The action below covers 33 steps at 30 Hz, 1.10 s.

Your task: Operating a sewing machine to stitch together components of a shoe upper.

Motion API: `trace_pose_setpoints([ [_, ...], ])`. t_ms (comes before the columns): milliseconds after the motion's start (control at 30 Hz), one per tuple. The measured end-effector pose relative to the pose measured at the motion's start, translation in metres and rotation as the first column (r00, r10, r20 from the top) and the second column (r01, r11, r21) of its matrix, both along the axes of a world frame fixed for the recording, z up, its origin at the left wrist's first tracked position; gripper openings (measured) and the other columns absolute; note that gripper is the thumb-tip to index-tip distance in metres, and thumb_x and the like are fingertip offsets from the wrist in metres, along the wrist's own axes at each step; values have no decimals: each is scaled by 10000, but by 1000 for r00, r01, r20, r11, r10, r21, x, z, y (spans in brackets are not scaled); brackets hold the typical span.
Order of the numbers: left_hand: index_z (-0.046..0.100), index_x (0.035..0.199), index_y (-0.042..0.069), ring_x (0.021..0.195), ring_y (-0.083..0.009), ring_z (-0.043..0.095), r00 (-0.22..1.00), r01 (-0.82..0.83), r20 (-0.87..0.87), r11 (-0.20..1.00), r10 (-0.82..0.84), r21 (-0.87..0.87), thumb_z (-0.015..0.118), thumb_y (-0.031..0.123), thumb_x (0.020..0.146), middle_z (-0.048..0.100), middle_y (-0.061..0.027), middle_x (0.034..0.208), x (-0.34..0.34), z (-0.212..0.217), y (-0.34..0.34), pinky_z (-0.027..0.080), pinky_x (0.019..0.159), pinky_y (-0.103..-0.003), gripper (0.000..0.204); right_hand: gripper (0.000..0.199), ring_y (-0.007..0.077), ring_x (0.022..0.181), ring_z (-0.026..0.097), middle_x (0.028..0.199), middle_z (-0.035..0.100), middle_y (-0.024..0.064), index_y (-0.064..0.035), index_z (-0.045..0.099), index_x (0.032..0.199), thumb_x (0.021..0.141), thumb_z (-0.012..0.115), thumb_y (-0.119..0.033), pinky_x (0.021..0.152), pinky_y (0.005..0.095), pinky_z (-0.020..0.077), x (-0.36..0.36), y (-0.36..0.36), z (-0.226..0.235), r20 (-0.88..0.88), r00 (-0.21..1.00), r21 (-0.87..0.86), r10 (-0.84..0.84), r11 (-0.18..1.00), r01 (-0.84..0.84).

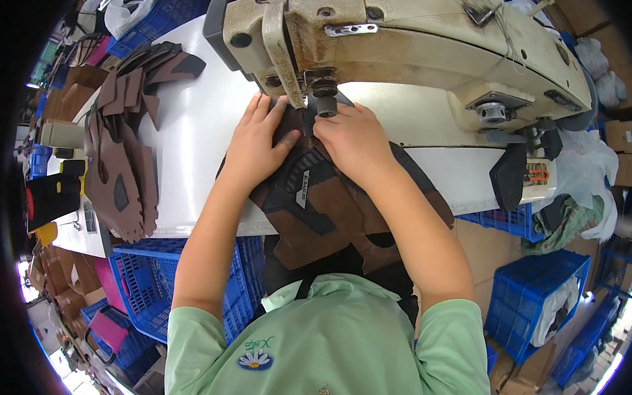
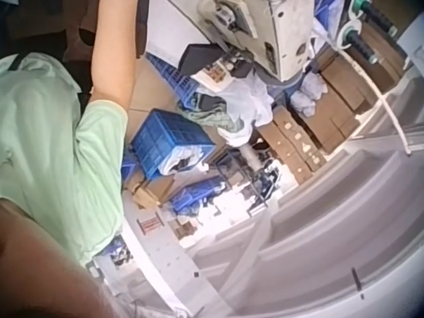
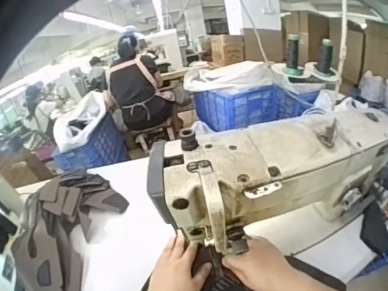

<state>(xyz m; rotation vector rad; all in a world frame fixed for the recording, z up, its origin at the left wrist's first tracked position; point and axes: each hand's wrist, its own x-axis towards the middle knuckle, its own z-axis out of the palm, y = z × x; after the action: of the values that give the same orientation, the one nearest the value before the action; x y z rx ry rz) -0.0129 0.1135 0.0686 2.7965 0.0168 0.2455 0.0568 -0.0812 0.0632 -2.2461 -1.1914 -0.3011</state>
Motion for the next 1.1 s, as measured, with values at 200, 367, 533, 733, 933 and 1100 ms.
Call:
trace_pose_setpoints([
  [200, 504, 1413, 100, 1411, -386, 353, 1000, -13, -28, 999, 14, 41, 684, 373, 849, 396, -225, 1504, 1, -2, 1, 371, 1112, -449, 652, 59, 243, 889, 636, 784, 657, 28, -103, 610, 762, 801, 650, -121, 838, 433, 464, -7, 8, 2, 1, 997, 41, -76, 996, 76],
  [367, 511, 1406, 98, 1399, -390, 371, 1000, -9, -7, 999, 9, 37, 688, 351, 845, 409, -225, 1495, 1, -3, 1, 376, 1108, -449, 640, 48, 242, 899, 638, 789, 660, 31, -94, 621, 770, 804, 645, -119, 873, 448, 466, -10, 10, 0, 11, 995, 0, -94, 996, 94],
  [533, 530, 1374, 61, 1367, -405, 399, 999, 20, 46, 1000, -19, -12, 655, 253, 873, 467, -230, 1421, 2, -8, 5, 383, 1095, -450, 551, 50, 229, 962, 642, 900, 710, 22, -93, 678, 821, 814, 648, -132, 993, 470, 444, -11, 9, -1, 31, 996, -17, -79, 997, 80],
  [733, 538, 1342, 31, 1334, -414, 423, 993, 20, 116, 1000, -22, 22, 619, 186, 900, 519, -220, 1341, 3, -12, 2, 402, 1068, -452, 475, 55, 223, 967, 642, 922, 720, 19, -89, 685, 809, 805, 664, -140, 1020, 474, 434, -11, 8, -1, 9, 997, -7, -78, 997, 78],
  [933, 576, 1331, 87, 1346, -368, 448, 994, -14, 109, 999, 9, 42, 630, 229, 896, 480, -208, 1443, 5, -14, 3, 425, 1065, -435, 461, 42, 229, 969, 641, 926, 720, 25, -91, 682, 807, 798, 663, -127, 1033, 468, 429, -10, 10, -2, 14, 997, 19, -79, 997, 79],
  [1100, 582, 1314, 82, 1335, -366, 458, 992, -18, 129, 999, 12, 45, 625, 222, 898, 485, -207, 1438, 11, -16, 3, 422, 1068, -434, 442, 53, 260, 971, 647, 954, 696, 46, -101, 710, 833, 783, 695, -110, 915, 421, 484, -7, 7, 4, 9, 996, 12, -90, 996, 90],
])
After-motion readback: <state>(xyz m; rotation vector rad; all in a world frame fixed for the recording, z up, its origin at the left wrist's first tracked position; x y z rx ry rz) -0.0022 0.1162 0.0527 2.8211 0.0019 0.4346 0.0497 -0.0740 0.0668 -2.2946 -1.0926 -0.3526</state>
